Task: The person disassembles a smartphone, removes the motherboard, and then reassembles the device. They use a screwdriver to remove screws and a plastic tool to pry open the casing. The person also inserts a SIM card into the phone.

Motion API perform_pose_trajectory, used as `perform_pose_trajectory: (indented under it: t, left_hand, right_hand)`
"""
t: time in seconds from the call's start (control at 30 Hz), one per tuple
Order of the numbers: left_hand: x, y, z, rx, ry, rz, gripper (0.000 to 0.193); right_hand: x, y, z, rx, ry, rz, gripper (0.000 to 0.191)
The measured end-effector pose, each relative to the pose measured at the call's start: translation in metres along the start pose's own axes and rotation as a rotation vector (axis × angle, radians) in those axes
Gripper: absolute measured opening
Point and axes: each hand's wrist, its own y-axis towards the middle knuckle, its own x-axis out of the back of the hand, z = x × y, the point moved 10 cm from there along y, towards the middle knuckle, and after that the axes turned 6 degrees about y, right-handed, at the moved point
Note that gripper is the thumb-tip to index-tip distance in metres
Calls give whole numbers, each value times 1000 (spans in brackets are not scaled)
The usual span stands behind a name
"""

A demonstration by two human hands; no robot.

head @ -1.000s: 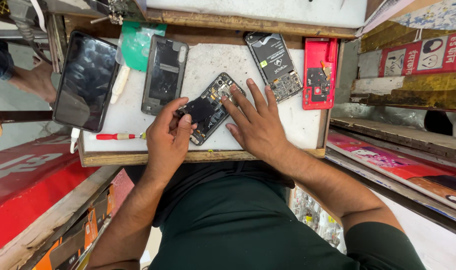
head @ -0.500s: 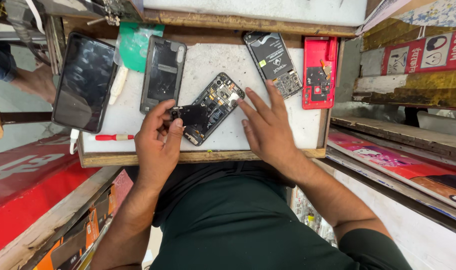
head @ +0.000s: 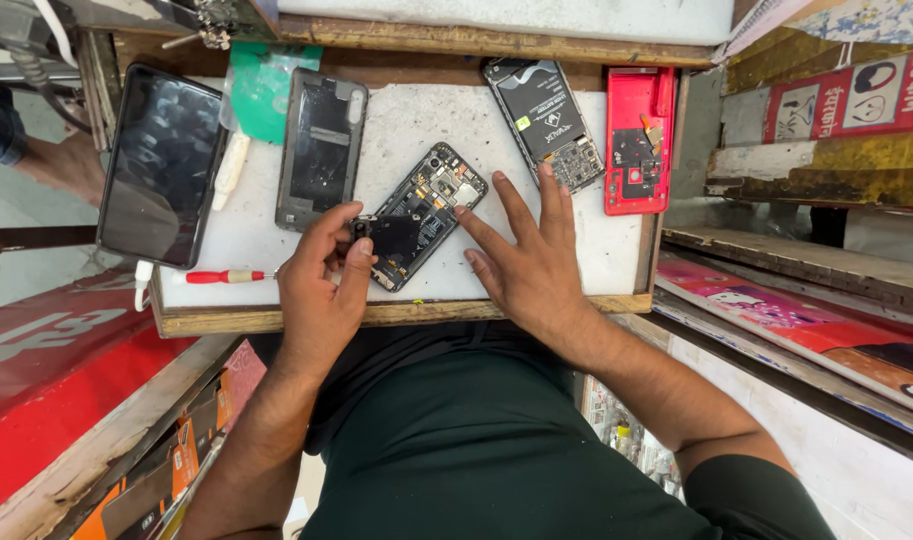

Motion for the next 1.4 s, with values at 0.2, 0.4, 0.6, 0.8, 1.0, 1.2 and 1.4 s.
perform_pose_trajectory:
  t: [0.2,0.4,0.6,0.8,1.0,1.2,1.4]
  left_hand:
    - [0,2,-4,8,55,1,36]
    - [-2,-2,-8,-19,69,5,33]
    - [-9,-5,-31,-122,121,7,32]
    - [-10,-16,-79,-449,449,-106,59]
    - [-15,-20,-83,-457,560,-94,72]
    - [-4,-19,-80,-442,576,-146,71]
    - [-6,-28,-86,-559,685,-202,66]
  right_hand:
    - [2,3,3,29,-28,16,45]
    - [29,-3,9,21,228,-203,41]
    - [-18,-5,-11,-308,983,18,28]
    - [-50,-7,-17,-499,1440,-22,26]
    - [-55,-4,-13,-522,1573,28,27]
    - [-53,1,-5,-497,1618,78,29]
    - [-54,2,0,-440,1499,72,22]
